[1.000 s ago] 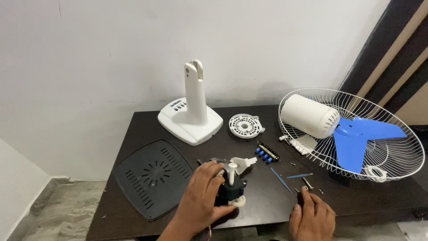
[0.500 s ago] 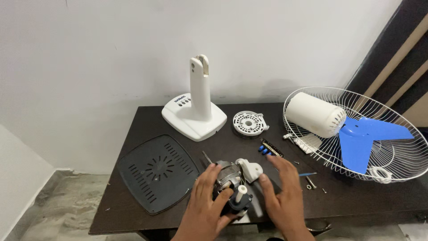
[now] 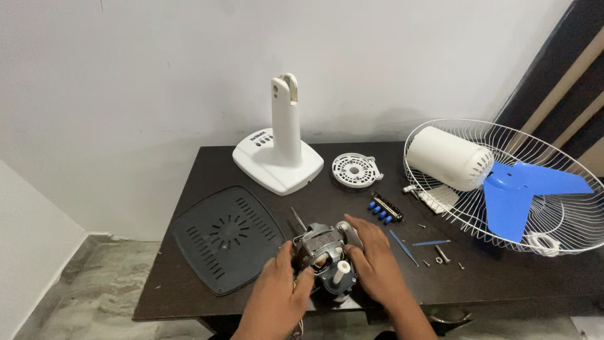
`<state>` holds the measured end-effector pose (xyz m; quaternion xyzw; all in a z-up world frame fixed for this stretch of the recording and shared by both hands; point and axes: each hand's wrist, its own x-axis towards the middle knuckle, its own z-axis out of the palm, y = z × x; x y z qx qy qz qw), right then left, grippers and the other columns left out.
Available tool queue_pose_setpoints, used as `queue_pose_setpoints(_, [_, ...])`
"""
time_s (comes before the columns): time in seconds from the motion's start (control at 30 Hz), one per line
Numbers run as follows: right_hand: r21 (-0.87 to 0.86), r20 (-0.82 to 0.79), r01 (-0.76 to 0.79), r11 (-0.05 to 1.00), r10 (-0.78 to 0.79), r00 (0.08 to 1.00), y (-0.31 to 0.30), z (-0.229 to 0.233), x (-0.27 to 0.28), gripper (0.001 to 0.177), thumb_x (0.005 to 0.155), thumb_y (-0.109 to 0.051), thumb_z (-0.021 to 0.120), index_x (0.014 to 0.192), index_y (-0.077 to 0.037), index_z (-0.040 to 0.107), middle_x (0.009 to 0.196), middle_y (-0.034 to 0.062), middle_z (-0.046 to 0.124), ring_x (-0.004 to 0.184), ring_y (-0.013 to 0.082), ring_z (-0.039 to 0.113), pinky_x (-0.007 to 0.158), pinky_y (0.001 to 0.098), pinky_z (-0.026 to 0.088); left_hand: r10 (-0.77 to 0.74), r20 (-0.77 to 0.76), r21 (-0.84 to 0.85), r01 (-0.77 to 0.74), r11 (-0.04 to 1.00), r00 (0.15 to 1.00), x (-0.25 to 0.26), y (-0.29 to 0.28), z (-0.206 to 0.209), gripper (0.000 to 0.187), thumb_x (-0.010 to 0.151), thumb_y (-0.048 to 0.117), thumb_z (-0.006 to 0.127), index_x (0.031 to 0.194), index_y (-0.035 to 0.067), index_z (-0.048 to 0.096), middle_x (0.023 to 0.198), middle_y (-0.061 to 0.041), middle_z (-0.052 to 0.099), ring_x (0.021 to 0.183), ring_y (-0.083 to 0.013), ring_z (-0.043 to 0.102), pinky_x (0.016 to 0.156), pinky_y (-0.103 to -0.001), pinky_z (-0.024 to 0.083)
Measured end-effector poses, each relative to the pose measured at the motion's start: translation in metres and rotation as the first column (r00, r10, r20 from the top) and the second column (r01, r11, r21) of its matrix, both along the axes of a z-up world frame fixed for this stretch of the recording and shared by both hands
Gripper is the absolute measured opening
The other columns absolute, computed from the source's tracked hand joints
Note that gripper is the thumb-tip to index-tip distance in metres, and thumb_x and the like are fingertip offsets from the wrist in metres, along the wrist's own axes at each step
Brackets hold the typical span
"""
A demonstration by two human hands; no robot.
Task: The person sits on the floor and works on a disassembled electric fan motor. They use a screwdriver to tighten a screw on the motor housing, then attach a white plastic fan hub to the motor shaft.
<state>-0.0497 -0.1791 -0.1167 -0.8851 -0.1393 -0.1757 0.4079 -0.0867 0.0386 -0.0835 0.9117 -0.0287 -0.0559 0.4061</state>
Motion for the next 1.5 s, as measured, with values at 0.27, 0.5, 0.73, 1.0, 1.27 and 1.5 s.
queue_pose_setpoints(0.27, [-0.017,-0.005,-0.034,0.999,0.034,0.999,0.003,0.008,-0.007,0.059,0.084,-0.015,0.055,0.141,-0.006,0.05,0.134,0.0187,0.058,0.13,0.0357,0.051,0.113,0.0449,0.034,0.12,-0.089,-0.075,-0.127,0.989,0.989,0.022,-0.02,0.035,0.076,0.071,0.064,0.077,0.112,0.002,0.065,0.103,-0.016,0.074,0.101,-0.0299,0.073,0.087,-0.041,0.056])
queue_pose_setpoints(0.5, [-0.025,0.024,-0.071,0.997,0.072,0.997,0.008,0.017,-0.013,0.057,0.079,-0.01,0.052,0.137,-0.005,0.053,0.131,0.0184,0.055,0.126,0.0349,0.052,0.109,0.0441,0.039,0.12,-0.159,-0.393,-0.174,0.903,0.98,0.019,-0.018,0.026,0.076,0.059,0.037,0.092,0.114,-0.002,0.058,0.107,-0.014,0.07,0.098,-0.0226,0.074,0.086,-0.037,0.061])
queue_pose_setpoints(0.73, [-0.001,0.183,-0.121,0.993,0.119,0.976,0.01,0.024,-0.024,0.068,0.07,-0.007,0.053,0.138,-0.002,0.051,0.131,0.0207,0.055,0.125,0.0374,0.053,0.111,0.0453,0.039,0.142,0.133,-0.441,-0.07,0.895,0.981,0.002,-0.024,0.006,0.086,0.054,0.026,0.09,0.126,0.007,0.046,0.121,-0.014,0.048,0.111,-0.0256,0.058,0.093,-0.04,0.055])
queue_pose_setpoints(1.0, [0.151,0.176,-0.18,0.972,0.153,0.972,0.008,0.014,-0.026,0.063,0.081,-0.007,0.052,0.143,0.0,0.049,0.136,0.0246,0.057,0.129,0.0373,0.058,0.11,0.045,0.043,-0.04,0.456,-0.378,0.234,0.896,0.889,0.018,-0.003,-0.035,0.081,0.053,0.013,0.09,0.118,0.003,0.044,0.125,-0.02,0.042,0.118,-0.0327,0.058,0.103,-0.046,0.052])
queue_pose_setpoints(1.27, [-0.047,0.347,0.181,0.982,-0.154,0.925,-0.019,0.026,0.049,0.043,0.089,-0.005,0.052,0.13,-0.003,0.064,0.127,0.0211,0.066,0.12,0.0383,0.062,0.104,0.0449,0.048,-0.11,0.307,-0.381,0.228,0.896,0.945,0.005,0.02,-0.018,0.092,0.061,0.011,0.085,0.137,0.008,0.034,0.133,-0.017,0.047,0.125,-0.0291,0.057,0.108,-0.044,0.045])
queue_pose_setpoints(1.5, [-0.383,0.465,0.266,0.885,-0.065,0.883,-0.027,0.017,0.141,0.047,0.081,-0.014,0.071,0.126,-0.001,0.065,0.129,0.0248,0.062,0.125,0.0431,0.054,0.103,0.0505,0.043,0.006,0.292,-0.309,0.088,0.947,0.956,-0.003,0.015,0.006,0.092,0.061,0.024,0.095,0.128,0.008,0.034,0.125,-0.015,0.053,0.114,-0.03,0.065,0.097,-0.041,0.052])
